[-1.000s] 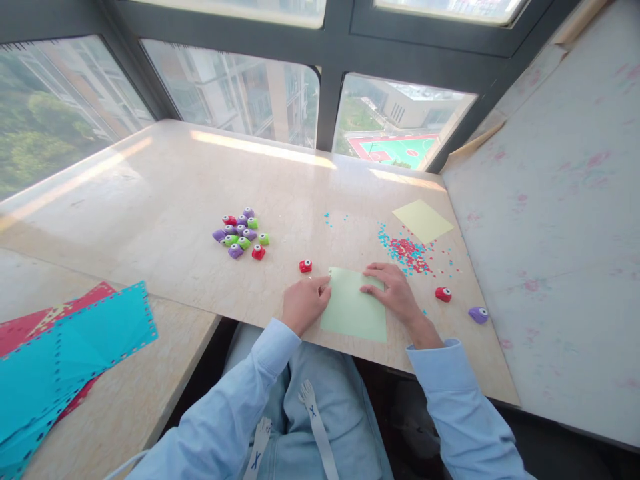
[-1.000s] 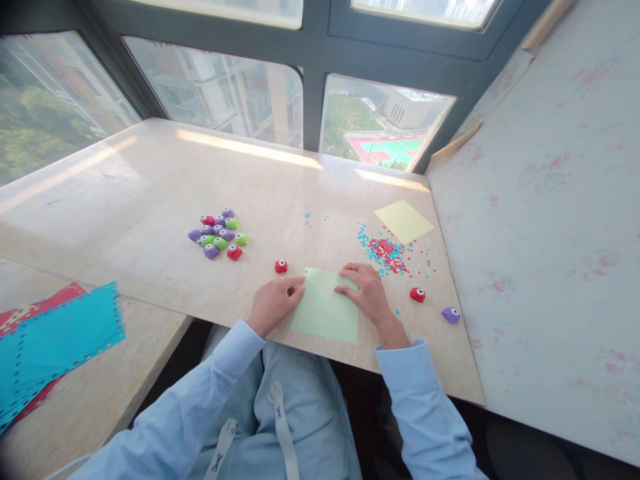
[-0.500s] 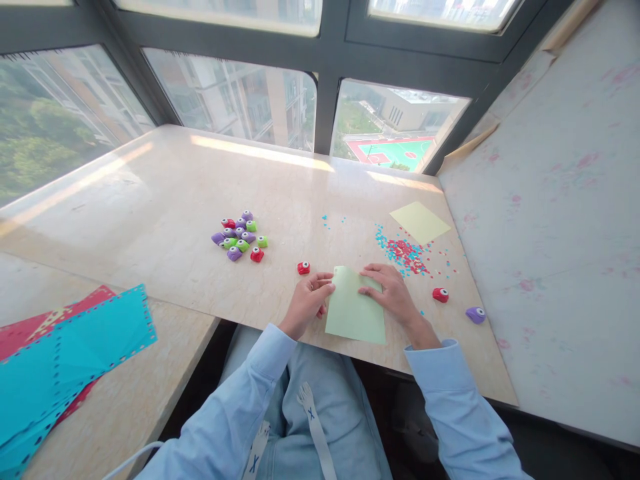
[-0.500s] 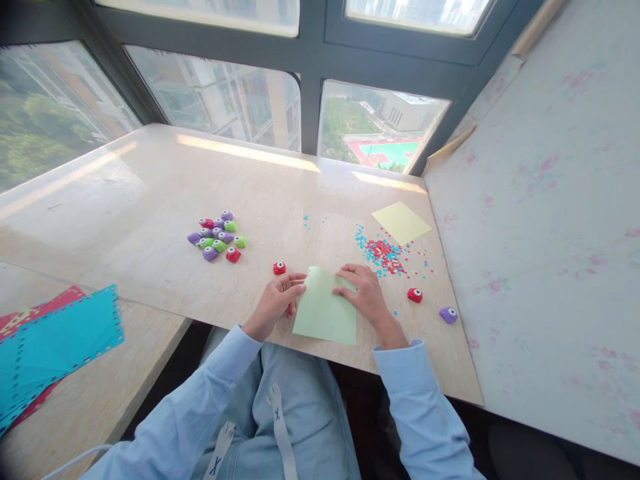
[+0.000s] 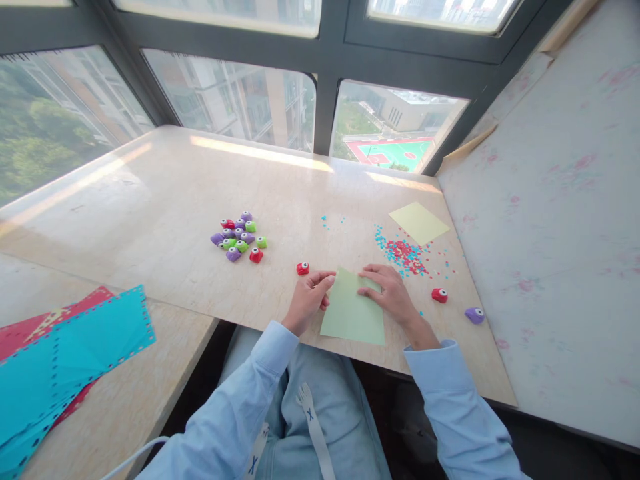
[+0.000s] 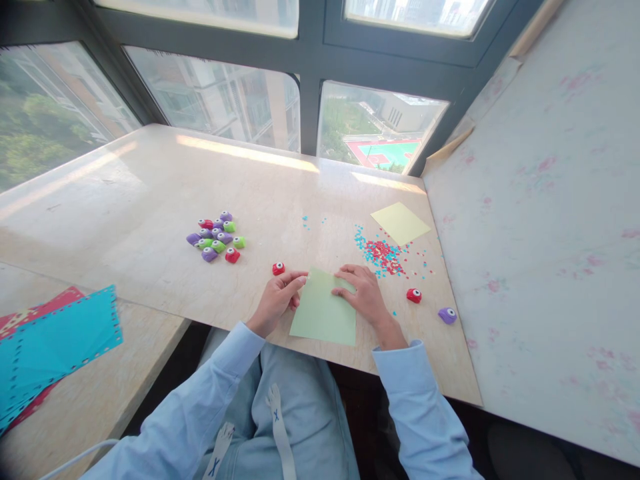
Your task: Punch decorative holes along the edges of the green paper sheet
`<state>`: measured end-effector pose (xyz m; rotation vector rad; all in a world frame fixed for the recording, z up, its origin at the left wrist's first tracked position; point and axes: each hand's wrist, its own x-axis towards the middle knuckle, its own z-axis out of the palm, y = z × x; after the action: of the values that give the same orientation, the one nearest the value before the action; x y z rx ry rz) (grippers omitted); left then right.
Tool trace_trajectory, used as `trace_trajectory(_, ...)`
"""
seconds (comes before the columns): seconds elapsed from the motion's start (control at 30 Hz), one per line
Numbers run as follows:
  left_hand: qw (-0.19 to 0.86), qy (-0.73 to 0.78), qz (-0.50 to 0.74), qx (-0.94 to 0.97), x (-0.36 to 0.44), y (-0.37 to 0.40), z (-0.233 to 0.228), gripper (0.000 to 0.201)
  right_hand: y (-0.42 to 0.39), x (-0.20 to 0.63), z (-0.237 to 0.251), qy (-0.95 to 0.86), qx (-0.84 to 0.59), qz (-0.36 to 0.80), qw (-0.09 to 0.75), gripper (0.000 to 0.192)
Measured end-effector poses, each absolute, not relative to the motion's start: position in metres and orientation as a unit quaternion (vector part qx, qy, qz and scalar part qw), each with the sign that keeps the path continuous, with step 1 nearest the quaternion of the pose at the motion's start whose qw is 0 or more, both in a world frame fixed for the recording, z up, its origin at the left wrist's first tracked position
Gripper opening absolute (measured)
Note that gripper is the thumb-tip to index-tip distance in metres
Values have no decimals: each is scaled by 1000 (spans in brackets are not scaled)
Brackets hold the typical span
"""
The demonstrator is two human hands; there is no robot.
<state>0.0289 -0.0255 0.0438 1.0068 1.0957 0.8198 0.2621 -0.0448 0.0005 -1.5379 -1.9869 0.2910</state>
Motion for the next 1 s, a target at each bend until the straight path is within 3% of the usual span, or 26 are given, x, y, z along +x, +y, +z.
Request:
trace_trajectory(0.27, 651, 484, 355, 464, 31, -24, 38, 27, -45, 263, 3, -740, -581, 131, 313, 34)
trace_trajectory(0.5, 661, 467, 340, 479, 29, -23, 37, 29, -46, 245, 14, -721, -535, 203, 392, 40)
trace_trajectory(0.77, 678, 429, 312, 508, 25, -22, 36, 36, -32, 216, 32, -719, -469, 253, 446, 26)
trace_trajectory(1.0, 681, 417, 299, 523, 28, -20, 35, 42, -30, 212, 34, -693, -452, 332, 453, 28)
